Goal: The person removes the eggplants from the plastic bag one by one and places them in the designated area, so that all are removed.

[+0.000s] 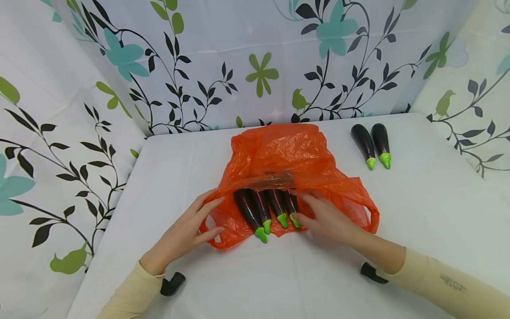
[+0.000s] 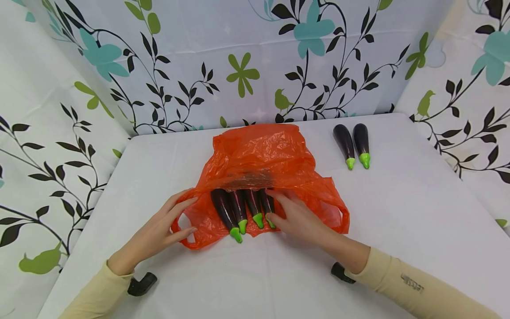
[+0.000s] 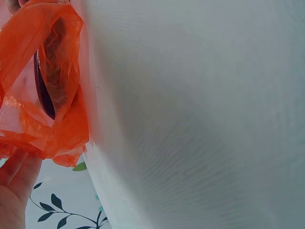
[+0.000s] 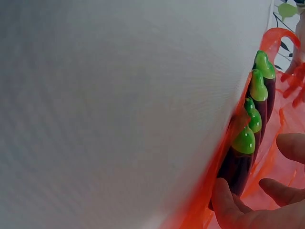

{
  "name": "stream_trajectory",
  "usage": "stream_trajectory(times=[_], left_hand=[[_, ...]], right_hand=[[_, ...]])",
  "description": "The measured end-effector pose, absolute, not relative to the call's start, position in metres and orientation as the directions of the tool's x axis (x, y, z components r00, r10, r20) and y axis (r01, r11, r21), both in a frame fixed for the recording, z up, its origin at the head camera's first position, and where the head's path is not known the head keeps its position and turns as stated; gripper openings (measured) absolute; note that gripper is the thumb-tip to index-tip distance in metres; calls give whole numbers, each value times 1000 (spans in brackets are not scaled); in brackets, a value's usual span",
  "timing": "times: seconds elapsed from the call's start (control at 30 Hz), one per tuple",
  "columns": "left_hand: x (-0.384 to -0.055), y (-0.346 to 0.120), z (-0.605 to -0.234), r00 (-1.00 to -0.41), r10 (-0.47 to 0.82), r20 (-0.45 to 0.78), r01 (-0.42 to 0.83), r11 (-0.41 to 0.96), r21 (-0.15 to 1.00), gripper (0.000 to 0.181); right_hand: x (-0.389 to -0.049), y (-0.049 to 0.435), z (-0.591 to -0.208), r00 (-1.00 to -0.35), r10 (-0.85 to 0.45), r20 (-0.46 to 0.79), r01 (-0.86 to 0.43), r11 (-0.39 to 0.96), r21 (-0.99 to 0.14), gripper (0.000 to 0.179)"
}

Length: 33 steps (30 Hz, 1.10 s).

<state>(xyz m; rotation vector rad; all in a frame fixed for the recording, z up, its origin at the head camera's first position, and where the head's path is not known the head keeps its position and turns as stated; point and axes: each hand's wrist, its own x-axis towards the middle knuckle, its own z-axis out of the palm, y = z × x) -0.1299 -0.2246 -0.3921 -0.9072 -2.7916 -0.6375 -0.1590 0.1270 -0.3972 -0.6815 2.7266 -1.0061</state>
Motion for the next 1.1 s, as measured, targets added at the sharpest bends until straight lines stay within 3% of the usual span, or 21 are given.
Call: stream_trajectory(times=[0.57,1.1], left_hand=[[-131,-225,-393,-807,530,261,591,728,348,72],[-131,-225,-394,-811,530,247,584,731,353,73]], right_hand=[[-171,124,-406,-866,-500,-8,-375,660,-651,60],[-171,119,-403,-845,-525,-106,-353,695,-627,56]])
